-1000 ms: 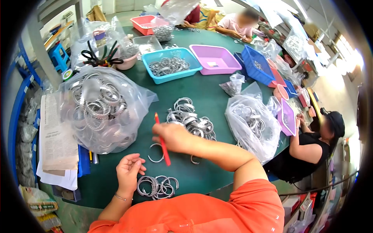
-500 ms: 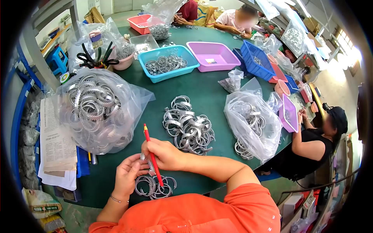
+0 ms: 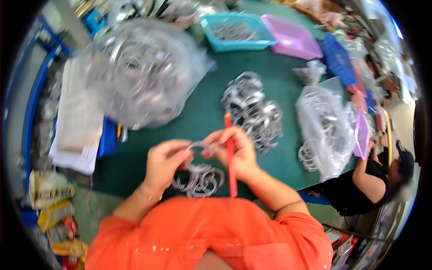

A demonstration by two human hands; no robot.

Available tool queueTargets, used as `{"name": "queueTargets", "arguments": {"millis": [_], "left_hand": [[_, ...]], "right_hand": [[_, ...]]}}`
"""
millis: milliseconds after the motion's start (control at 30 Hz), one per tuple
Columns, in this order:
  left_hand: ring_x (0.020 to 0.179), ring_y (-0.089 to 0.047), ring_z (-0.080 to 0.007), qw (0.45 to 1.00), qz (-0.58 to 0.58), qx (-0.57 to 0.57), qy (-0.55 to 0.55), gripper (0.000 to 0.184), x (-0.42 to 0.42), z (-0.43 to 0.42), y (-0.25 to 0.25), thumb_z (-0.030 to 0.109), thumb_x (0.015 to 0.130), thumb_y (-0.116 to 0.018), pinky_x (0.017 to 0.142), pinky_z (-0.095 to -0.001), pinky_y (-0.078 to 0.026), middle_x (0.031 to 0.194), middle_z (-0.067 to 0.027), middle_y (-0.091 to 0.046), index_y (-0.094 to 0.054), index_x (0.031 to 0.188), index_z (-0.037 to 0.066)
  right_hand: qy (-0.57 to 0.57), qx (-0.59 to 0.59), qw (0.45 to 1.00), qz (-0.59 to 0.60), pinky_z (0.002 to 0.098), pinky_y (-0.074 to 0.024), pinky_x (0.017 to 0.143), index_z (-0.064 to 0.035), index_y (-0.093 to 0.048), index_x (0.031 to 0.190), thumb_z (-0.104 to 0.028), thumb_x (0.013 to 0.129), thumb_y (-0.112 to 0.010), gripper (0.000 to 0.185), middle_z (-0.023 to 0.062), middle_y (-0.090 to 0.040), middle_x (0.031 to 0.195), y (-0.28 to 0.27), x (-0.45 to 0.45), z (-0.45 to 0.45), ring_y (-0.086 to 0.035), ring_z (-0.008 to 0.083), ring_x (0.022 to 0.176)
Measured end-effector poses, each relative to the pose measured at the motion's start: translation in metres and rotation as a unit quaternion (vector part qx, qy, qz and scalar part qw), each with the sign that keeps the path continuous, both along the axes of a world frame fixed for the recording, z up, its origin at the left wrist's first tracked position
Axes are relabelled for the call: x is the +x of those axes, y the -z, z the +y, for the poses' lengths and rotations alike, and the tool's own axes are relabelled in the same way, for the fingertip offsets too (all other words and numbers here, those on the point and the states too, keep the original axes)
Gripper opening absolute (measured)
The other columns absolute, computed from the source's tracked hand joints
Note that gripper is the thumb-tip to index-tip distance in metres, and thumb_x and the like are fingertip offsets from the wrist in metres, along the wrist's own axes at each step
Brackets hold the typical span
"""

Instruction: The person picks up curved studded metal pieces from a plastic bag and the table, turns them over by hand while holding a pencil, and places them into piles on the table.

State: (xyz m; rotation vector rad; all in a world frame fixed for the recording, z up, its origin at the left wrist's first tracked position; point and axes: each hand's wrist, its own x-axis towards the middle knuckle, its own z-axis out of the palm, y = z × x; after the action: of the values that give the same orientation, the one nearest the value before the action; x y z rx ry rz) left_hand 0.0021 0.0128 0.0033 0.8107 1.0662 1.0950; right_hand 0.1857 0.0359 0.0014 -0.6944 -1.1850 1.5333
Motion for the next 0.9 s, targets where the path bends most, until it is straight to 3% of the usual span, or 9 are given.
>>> {"name": "queueTargets", "arguments": {"millis": [133, 367, 467, 567, 667, 833, 900], "left_hand": [[0.067, -0.059, -0.0126, 0.999, -0.031, 0.021, 0.006, 0.016, 0.004, -0.004, 0.003, 0.001, 0.08, -0.057, 0.054, -0.0214, -0.046, 0.079, -0.0095, -0.062, -0.057, 0.096, -0.004], [0.069, -0.059, -0.012, 0.998, -0.035, 0.046, 0.018, 0.016, 0.004, -0.006, 0.01, 0.002, 0.08, -0.059, 0.057, -0.0219, -0.048, 0.081, -0.0102, -0.063, -0.058, 0.095, -0.002], [0.069, -0.059, -0.0118, 0.999, -0.033, 0.037, 0.021, 0.016, 0.004, -0.006, 0.009, 0.002, 0.08, -0.059, 0.057, -0.0219, -0.048, 0.081, -0.0095, -0.062, -0.058, 0.095, -0.002], [0.072, -0.059, -0.0116, 0.997, -0.016, 0.073, 0.033, 0.017, 0.005, -0.006, 0.007, 0.0, 0.079, -0.06, 0.058, -0.0221, -0.048, 0.083, -0.0085, -0.061, -0.058, 0.095, -0.002], [0.074, -0.059, -0.0118, 0.997, -0.002, 0.071, 0.042, 0.018, 0.005, -0.007, 0.008, 0.0, 0.079, -0.06, 0.059, -0.022, -0.048, 0.084, -0.0086, -0.061, -0.057, 0.096, -0.002], [0.09, -0.057, -0.0172, 0.995, -0.04, 0.063, 0.069, 0.024, 0.008, -0.007, 0.009, -0.008, 0.076, -0.059, 0.082, -0.0284, -0.047, 0.099, -0.0117, -0.058, -0.056, 0.099, -0.005], [0.091, -0.056, -0.0172, 0.995, -0.029, 0.062, 0.076, 0.023, 0.005, -0.006, 0.01, -0.009, 0.075, -0.058, 0.081, -0.0283, -0.047, 0.099, -0.0117, -0.057, -0.056, 0.098, -0.005]], "right_hand": [[0.006, -0.044, 0.999, 0.028, 0.0297, -0.0512, 0.071, -0.0055, -0.036, 0.09, 0.012, 0.082, -0.04, 0.02, 0.0179, -0.054, 0.099, 0.0, 0.005, -0.009, -0.06, 0.0217, 0.084], [0.01, -0.055, 0.998, 0.042, 0.0289, -0.051, 0.071, -0.0051, -0.036, 0.09, 0.011, 0.082, -0.04, 0.018, 0.0186, -0.054, 0.099, 0.002, 0.012, -0.015, -0.061, 0.0232, 0.084], [0.021, -0.058, 0.998, 0.031, 0.0268, -0.05, 0.07, -0.0049, -0.037, 0.091, 0.01, 0.082, -0.045, 0.019, 0.0182, -0.055, 0.099, -0.001, 0.012, -0.016, -0.06, 0.0204, 0.082], [0.032, -0.008, 0.999, -0.028, 0.0237, -0.048, 0.068, -0.004, -0.041, 0.09, 0.008, 0.075, -0.06, 0.027, 0.015, -0.057, 0.095, 0.003, 0.01, -0.016, -0.057, 0.0121, 0.076], [0.022, -0.003, 0.999, -0.049, 0.0237, -0.0479, 0.067, -0.0032, -0.042, 0.087, 0.009, 0.073, -0.063, 0.028, 0.0139, -0.057, 0.093, 0.0, 0.012, -0.018, -0.056, 0.011, 0.076], [0.039, 0.023, 0.998, -0.039, 0.0245, -0.0483, 0.068, -0.0026, -0.043, 0.085, 0.01, 0.072, -0.063, 0.027, 0.0149, -0.058, 0.091, 0.002, 0.014, -0.018, -0.056, 0.0132, 0.078], [0.037, 0.036, 0.998, -0.041, 0.0247, -0.0482, 0.068, -0.0026, -0.043, 0.085, 0.01, 0.072, -0.063, 0.027, 0.015, -0.058, 0.091, 0.001, 0.013, -0.018, -0.056, 0.0136, 0.078]]}}
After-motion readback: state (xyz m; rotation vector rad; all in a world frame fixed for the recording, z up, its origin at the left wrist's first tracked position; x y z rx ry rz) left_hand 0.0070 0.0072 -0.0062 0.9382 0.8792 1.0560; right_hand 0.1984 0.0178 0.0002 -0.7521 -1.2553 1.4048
